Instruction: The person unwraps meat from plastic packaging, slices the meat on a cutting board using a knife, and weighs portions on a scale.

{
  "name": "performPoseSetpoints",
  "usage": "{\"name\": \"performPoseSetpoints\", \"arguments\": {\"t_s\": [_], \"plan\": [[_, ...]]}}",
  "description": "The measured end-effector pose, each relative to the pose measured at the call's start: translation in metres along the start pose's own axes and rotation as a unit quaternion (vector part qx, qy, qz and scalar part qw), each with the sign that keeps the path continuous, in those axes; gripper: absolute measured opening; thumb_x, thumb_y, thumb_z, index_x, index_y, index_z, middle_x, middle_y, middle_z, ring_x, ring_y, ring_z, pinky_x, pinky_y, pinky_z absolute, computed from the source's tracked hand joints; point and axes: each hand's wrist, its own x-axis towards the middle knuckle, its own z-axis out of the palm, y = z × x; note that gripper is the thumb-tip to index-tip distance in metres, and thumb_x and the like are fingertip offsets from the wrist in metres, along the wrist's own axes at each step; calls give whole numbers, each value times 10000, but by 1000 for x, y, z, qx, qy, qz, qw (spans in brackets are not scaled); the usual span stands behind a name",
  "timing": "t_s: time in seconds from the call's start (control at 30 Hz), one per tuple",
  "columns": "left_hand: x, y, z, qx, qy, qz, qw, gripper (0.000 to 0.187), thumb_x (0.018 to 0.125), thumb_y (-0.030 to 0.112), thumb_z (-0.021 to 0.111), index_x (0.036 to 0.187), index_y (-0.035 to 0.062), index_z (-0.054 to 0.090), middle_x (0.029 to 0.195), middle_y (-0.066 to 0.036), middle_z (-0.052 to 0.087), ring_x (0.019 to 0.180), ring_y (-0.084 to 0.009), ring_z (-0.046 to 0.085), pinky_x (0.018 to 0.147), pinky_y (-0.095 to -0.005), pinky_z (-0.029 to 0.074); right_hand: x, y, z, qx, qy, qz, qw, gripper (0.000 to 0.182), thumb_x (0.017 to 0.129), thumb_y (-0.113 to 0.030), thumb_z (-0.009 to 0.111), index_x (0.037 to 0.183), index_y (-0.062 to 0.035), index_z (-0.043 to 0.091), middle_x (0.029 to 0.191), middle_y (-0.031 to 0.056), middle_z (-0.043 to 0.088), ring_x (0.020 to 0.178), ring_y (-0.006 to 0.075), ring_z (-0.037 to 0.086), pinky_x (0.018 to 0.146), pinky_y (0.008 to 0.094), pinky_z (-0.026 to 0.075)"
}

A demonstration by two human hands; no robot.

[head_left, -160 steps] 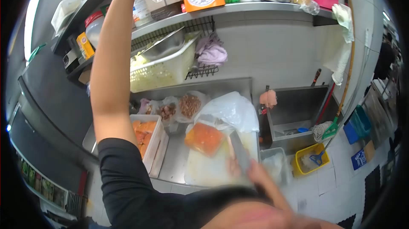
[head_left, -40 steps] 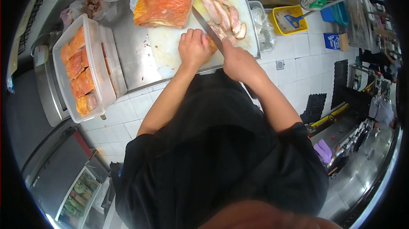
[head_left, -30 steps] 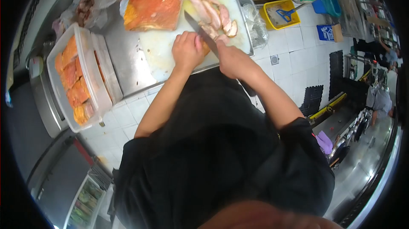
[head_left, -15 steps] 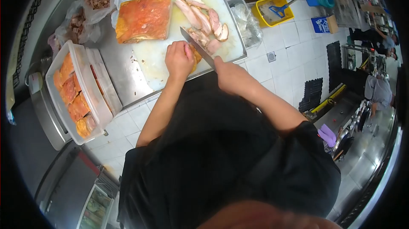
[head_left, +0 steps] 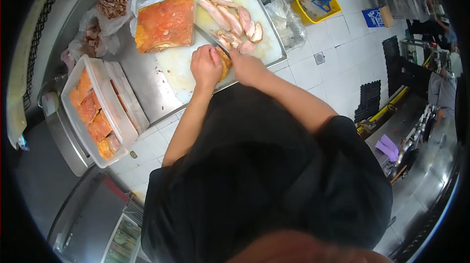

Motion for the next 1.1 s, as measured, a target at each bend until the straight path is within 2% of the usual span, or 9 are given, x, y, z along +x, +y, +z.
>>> {"name": "performPoseSetpoints", "arguments": {"t_s": [0.23,0.3,0.4,0.43,0.47,0.6,0.93,1.03,1.1], "plan": [[3,-8,-20,-80,-59,-22,995,234,867,197,631,1044,44,631,955,-165,631,891,-361,597,790,-450,483,-27,12,-81,67,85,41,993,310,932,-148,520,1194,12,474,886,294,657,855,475,636,748,529,499],[10,7,-41,-3,-202,50,978,471,812,292,707,1225,95,596,1109,-214,595,1033,-380,572,866,-460,478,-27,17,-85,83,132,9,988,284,923,-155,523,1158,-4,474,842,283,649,806,462,640,684,532,500],[18,21,-61,137,-330,154,921,915,506,403,900,1336,256,543,1426,-241,405,1320,-441,388,1088,-508,356,-24,24,-75,88,196,-24,976,285,887,-159,549,1122,-11,485,825,264,642,756,433,647,644,510,504],[15,21,-59,195,-355,149,902,1013,447,363,927,1362,266,504,1476,-213,353,1352,-419,347,1094,-526,328,-22,29,-72,104,185,-40,976,783,826,-170,584,1526,-118,236,808,264,646,707,419,642,645,508,505],[16,25,-61,231,-373,168,883,1059,437,299,927,1388,243,463,1494,-196,334,1345,-408,358,1103,-519,306,-23,29,-69,100,177,-29,979,775,842,-174,573,1527,-109,215,829,271,649,730,421,646,648,508,505],[27,-3,-55,188,-300,287,890,644,595,151,796,1181,71,541,1200,-151,543,1170,-341,499,1012,-449,394,-27,20,-60,128,172,-32,976,599,878,-215,588,1397,-47,343,890,282,657,817,440,655,686,512,506],[19,-16,-58,64,-211,190,957,727,535,249,874,1119,-12,528,1034,-208,604,986,-389,594,885,-416,487,-36,25,-45,114,117,-5,987,428,883,-146,544,1273,1,447,977,274,662,902,424,658,759,503,509],[12,-15,-63,-5,-266,-69,962,681,692,295,814,1190,-64,519,1092,-209,632,990,-358,615,853,-416,494,-47,16,-51,132,113,-15,985,410,875,-136,546,1248,10,460,960,272,661,894,427,657,758,507,508],[-1,-27,-53,-351,-209,-311,858,578,778,281,756,1206,-47,549,1097,-166,651,924,-280,646,774,-375,522,-42,22,-38,131,108,-37,985,402,873,-128,542,1245,3,467,957,273,660,893,429,656,757,509,507]]}}
